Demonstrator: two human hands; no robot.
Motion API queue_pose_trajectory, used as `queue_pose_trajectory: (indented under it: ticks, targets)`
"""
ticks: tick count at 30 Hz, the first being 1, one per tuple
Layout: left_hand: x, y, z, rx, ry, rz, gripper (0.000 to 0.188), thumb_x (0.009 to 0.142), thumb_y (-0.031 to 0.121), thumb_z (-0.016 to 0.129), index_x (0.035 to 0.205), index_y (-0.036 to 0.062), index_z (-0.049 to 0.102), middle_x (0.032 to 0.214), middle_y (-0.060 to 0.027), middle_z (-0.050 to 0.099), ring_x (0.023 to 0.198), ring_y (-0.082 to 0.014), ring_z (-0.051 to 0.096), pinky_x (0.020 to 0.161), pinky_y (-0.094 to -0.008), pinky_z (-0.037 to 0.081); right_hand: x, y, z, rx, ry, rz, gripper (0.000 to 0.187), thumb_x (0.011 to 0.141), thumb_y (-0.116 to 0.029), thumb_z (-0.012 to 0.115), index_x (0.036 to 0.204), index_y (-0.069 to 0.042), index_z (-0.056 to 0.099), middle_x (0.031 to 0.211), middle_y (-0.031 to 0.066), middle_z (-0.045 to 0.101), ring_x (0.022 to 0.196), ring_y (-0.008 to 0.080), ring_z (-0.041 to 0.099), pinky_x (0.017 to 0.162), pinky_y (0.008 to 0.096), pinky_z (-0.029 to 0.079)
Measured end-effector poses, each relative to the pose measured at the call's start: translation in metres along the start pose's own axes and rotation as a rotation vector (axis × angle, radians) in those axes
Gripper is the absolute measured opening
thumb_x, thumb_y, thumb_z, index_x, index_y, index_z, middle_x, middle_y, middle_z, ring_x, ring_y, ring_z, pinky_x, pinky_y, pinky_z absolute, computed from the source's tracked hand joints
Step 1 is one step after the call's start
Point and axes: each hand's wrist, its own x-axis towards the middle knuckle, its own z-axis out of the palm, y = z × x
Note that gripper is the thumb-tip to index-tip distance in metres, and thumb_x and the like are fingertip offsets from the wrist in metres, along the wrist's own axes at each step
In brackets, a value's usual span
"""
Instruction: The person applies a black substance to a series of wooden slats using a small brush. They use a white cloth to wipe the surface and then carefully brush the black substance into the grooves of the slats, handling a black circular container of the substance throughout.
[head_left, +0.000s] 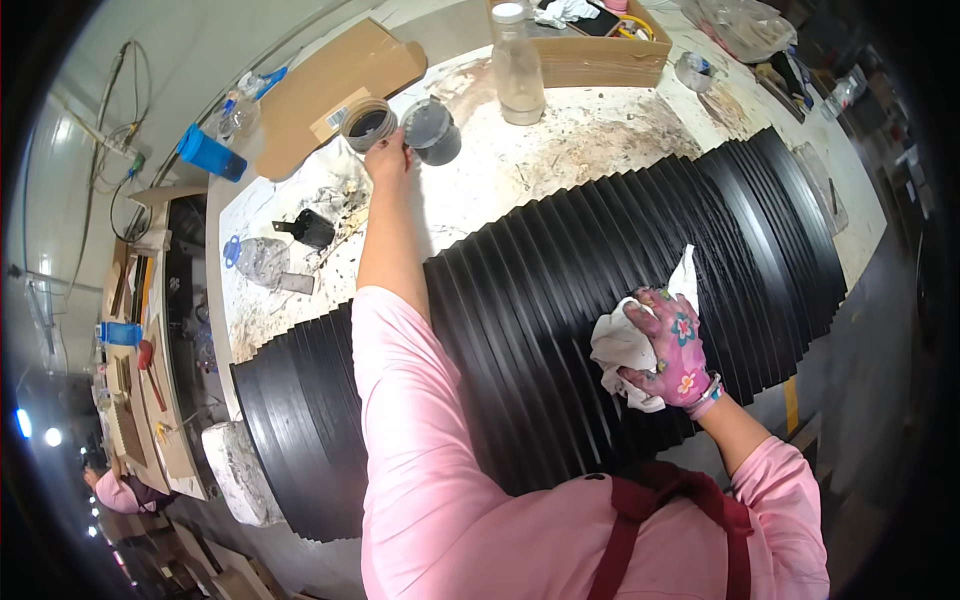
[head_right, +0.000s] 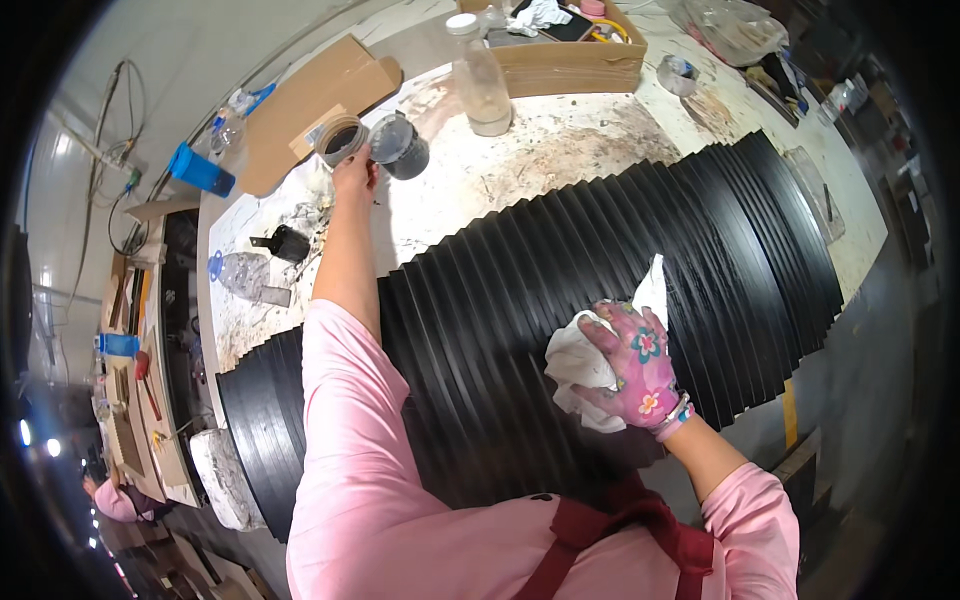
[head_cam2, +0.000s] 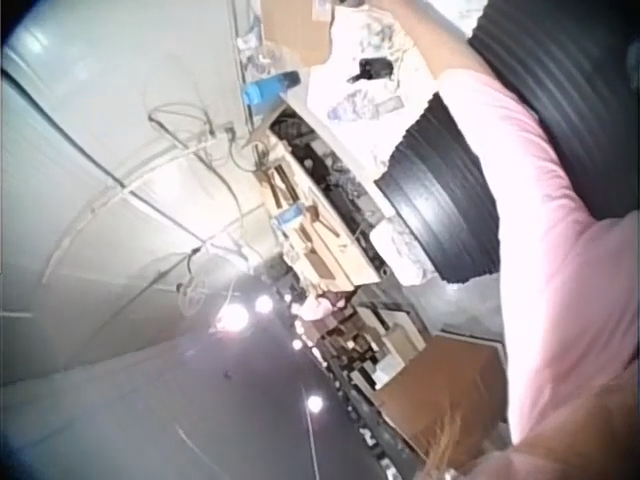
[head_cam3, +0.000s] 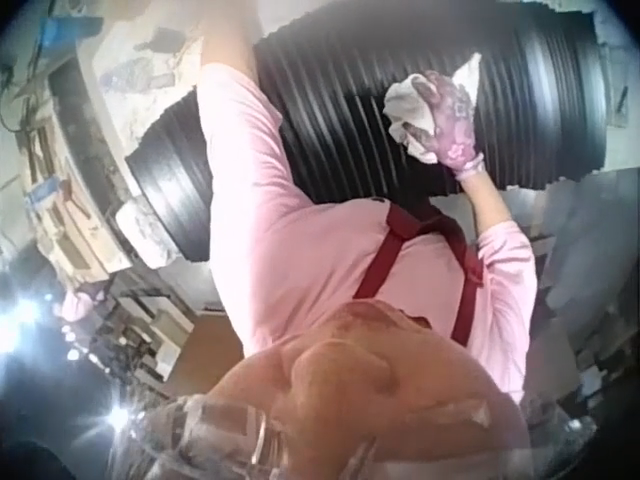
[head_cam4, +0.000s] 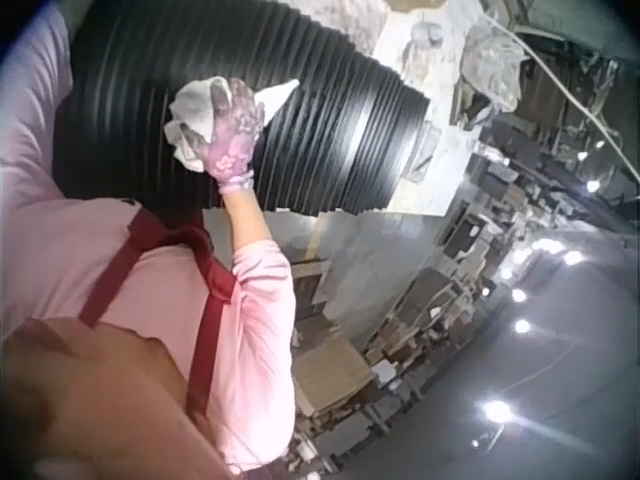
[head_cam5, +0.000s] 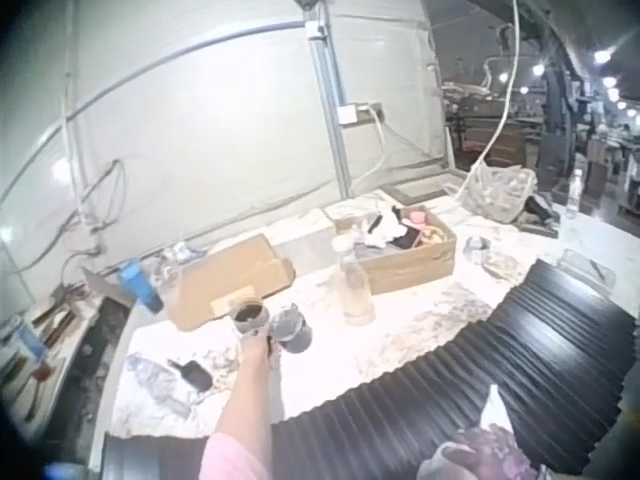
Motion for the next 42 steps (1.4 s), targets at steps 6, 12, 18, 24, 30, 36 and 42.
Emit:
queue_pose_trajectory:
  ticks: [6,12,18,24,30,36,42]
  targets:
    - [0.002,0.013,-0.025,-0.2,0.006,-0.156,0.022,0.089,0.02,0.07,0.079,0.0063,0.056,0.061,-0.0014,0.053,0.046,-0.0113,0.049,0.037,-0.0213,0.037,0.004,0.001,-0.001,0.012,0.002,-0.021,0.08,0.067,-0.047,0.078,0.135,-0.018,0.048,0.135,0.0142,0.048,0.128,0.0341,0.044,0.106,0.0537,0.027]
    - [-0.089,0.019,-0.026,0.235,-0.346,-0.118,0.02,0.089,0.024,0.071,0.089,0.0054,0.064,0.066,0.0008,0.055,0.053,-0.0078,0.048,0.051,-0.0195,0.042,0.0,0.006,0.0,-0.007,-0.003,-0.01,0.084,0.064,-0.046,0.079,0.137,-0.02,0.046,0.137,0.013,0.046,0.129,0.0335,0.044,0.107,0.0529,0.027]
    - [-0.105,0.008,-0.02,0.597,-0.438,0.088,0.037,0.087,0.026,0.072,0.107,-0.004,0.065,0.085,-0.0051,0.065,0.073,-0.0106,0.057,0.063,-0.0239,0.045,0.0,0.005,0.001,0.009,0.005,0.008,0.082,0.066,-0.046,0.078,0.137,-0.02,0.046,0.138,0.0116,0.047,0.13,0.0323,0.043,0.108,0.0522,0.025]
    - [-0.031,-0.024,-0.016,0.58,-0.158,0.355,0.116,0.067,0.039,0.085,0.149,-0.0037,0.016,0.138,-0.0225,0.046,0.126,-0.0274,0.048,0.105,-0.0349,0.038,0.002,0.003,0.002,0.018,-0.015,-0.001,0.08,0.069,-0.047,0.076,0.138,-0.021,0.046,0.139,0.0109,0.046,0.131,0.0319,0.042,0.108,0.0523,0.025]
    - [-0.026,-0.031,0.022,0.611,-0.084,0.496,0.107,0.063,0.036,0.089,0.14,-0.0084,0.029,0.131,-0.0214,0.051,0.119,-0.0286,0.052,0.104,-0.0337,0.038,0.0,0.004,0.0,0.035,-0.014,0.012,0.082,0.069,-0.049,0.075,0.14,-0.022,0.044,0.141,0.0091,0.046,0.132,0.0302,0.041,0.108,0.0533,0.025]
    - [-0.072,0.002,0.017,0.56,-0.066,0.743,0.093,0.065,0.034,0.087,0.134,-0.0054,0.038,0.127,-0.0217,0.052,0.115,-0.0315,0.054,0.103,-0.0368,0.04,0.003,-0.003,-0.001,0.002,-0.025,0.014,0.082,0.069,-0.048,0.076,0.139,-0.022,0.044,0.14,0.0084,0.046,0.131,0.0295,0.043,0.107,0.0534,0.029]
    - [-0.221,0.041,0.029,0.694,-0.42,0.795,0.097,0.064,0.034,0.086,0.138,-0.0025,0.034,0.132,-0.0213,0.045,0.122,-0.0326,0.048,0.106,-0.0382,0.037,-0.003,0.003,-0.008,0.011,0.022,0.008,0.084,0.07,-0.048,0.076,0.141,-0.02,0.041,0.141,0.0105,0.046,0.13,0.0315,0.044,0.106,0.0543,0.03]
